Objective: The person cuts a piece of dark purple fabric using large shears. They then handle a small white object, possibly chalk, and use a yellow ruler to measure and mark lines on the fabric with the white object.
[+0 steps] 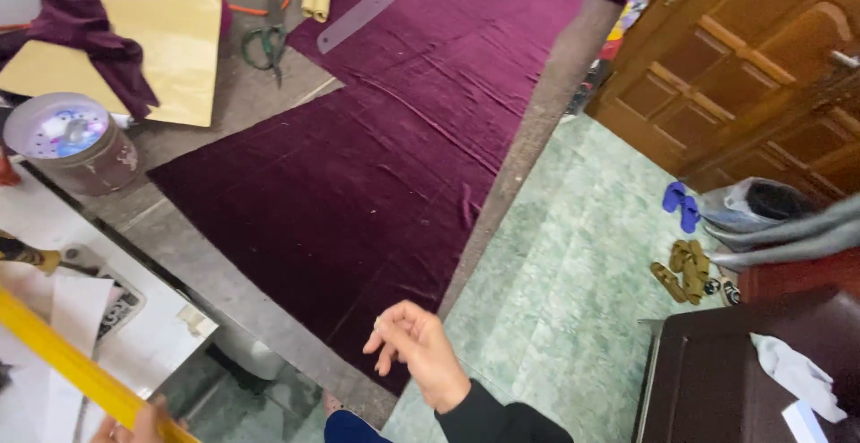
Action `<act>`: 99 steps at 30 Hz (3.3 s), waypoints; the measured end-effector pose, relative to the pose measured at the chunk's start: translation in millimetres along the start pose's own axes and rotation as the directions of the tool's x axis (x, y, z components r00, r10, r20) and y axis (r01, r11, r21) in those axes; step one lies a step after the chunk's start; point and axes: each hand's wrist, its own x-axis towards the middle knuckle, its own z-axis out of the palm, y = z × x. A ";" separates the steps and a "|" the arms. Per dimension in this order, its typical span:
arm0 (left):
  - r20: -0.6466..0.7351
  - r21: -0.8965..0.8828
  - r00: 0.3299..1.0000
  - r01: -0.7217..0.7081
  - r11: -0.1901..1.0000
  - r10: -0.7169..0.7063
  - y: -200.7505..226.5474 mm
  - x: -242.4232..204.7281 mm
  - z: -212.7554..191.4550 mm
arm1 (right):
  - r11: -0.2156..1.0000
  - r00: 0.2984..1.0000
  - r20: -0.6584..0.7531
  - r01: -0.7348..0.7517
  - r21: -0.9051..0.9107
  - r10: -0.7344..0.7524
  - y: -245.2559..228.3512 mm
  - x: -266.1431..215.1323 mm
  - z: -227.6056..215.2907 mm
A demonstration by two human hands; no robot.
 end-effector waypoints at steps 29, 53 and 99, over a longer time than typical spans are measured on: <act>0.968 -0.150 0.071 -0.608 0.779 0.241 141.4 -438.7 299.2 | 0.901 0.891 -0.263 0.414 0.133 -0.371 -139.8 80.9 -452.6; 0.769 0.029 0.463 -0.714 0.700 0.440 248.1 -340.1 488.3 | 0.927 0.917 -0.233 0.358 0.116 -0.325 -257.9 340.4 -494.7; -0.444 -0.402 0.896 -0.190 0.895 -0.009 335.6 -374.0 567.3 | 0.889 0.325 0.827 -0.178 -0.422 0.458 -302.3 558.4 -406.0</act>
